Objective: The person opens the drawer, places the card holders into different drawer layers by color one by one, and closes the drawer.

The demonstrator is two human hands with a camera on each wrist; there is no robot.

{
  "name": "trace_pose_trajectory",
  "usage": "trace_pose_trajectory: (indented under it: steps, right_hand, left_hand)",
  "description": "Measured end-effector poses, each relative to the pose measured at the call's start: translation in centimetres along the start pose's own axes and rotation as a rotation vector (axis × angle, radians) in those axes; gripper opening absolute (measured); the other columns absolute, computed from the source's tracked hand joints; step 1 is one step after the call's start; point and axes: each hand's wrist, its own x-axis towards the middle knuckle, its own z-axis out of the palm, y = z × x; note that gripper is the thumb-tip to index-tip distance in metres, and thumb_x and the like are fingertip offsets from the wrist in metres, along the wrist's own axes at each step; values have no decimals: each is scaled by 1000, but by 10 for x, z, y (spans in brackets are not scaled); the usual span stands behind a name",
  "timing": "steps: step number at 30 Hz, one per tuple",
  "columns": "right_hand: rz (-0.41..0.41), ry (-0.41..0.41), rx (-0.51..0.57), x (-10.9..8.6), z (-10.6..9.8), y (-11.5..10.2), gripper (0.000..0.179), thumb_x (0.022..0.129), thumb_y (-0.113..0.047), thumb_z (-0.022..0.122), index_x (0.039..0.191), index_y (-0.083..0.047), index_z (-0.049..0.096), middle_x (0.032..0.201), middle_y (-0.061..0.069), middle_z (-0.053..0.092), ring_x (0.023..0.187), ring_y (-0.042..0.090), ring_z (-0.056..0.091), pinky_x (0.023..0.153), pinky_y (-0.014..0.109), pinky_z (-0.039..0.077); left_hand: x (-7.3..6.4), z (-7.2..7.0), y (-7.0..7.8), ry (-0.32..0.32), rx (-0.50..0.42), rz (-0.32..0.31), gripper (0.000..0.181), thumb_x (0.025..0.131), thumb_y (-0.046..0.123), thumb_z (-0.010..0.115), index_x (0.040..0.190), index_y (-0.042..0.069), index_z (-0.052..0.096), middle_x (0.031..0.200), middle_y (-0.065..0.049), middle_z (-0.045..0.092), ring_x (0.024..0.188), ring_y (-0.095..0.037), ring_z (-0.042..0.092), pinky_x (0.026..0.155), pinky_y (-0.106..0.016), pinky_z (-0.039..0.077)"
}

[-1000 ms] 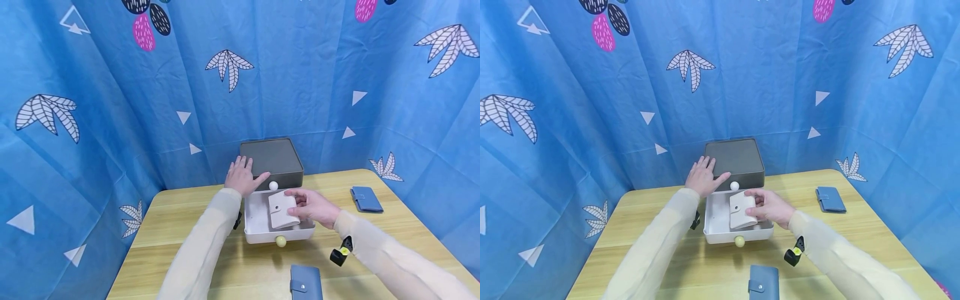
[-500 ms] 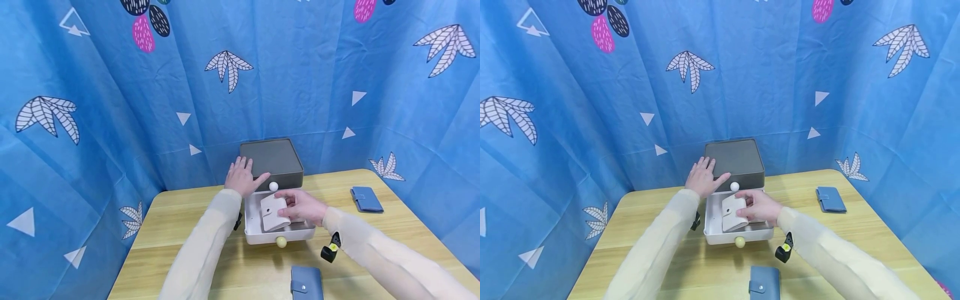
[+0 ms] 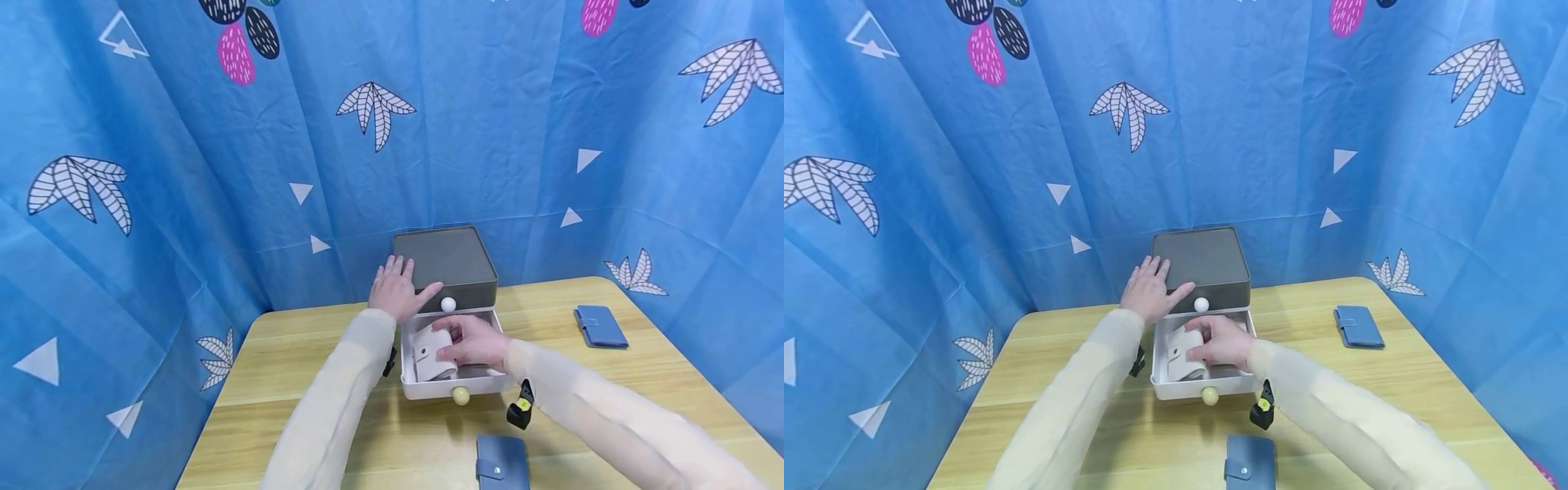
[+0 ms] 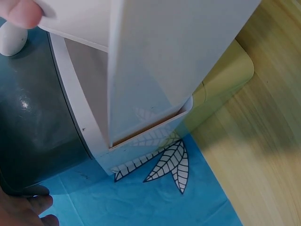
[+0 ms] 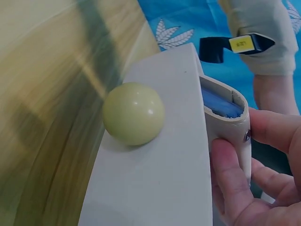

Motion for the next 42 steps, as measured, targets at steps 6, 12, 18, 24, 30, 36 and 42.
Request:
trace_pose_trajectory:
  steps: [6,12,18,24,30,36,42]
  right_hand:
    - [16,-26,-69,6,8,-9,56,78,-10,80,129,-2,57,85,12,59,71,19,58,57,32,53]
    - [45,-30,-127,10,14,-20,56,78,-6,79,129,-1,56,83,11,59,64,17,56,53,28,48]
    - [70,-32,-210,14,23,-27,54,78,-6,79,128,-1,56,79,10,61,59,17,58,57,37,53]
    - [85,-40,-246,19,29,-33,51,77,-3,78,123,0,57,79,8,64,55,17,59,60,43,55]
    - [110,-76,-375,23,28,-40,51,77,-5,79,122,-1,57,84,5,63,54,19,60,53,33,52]
    - [162,-126,-533,23,23,-45,57,74,-10,83,124,-6,56,84,6,59,57,22,62,56,34,55]
    - [199,-189,-683,25,19,-51,59,74,-15,83,126,-9,55,78,7,60,60,21,66,58,31,56]
  left_hand:
    - [1,1,-1,0,-1,1,111,75,89,8,152,12,29,158,-11,22,147,-27,9,117,-45,11]
    - [-1,-1,0,0,15,10,110,77,89,8,152,12,29,158,-11,22,147,-28,10,117,-45,12]
    - [-1,-1,-2,2,18,10,109,77,88,9,152,12,29,158,-11,23,147,-27,10,117,-45,12]
    - [1,1,-3,19,14,13,109,78,88,10,152,11,31,157,-12,25,147,-28,12,117,-45,13]
    - [1,2,-3,3,5,14,108,78,88,12,152,11,30,157,-12,23,147,-28,11,117,-44,12]
    - [1,2,-3,0,18,14,108,78,88,11,152,11,29,158,-12,23,147,-28,10,117,-45,12]
    - [0,1,-3,1,20,13,108,78,88,9,152,11,29,158,-12,23,147,-28,10,117,-45,12]
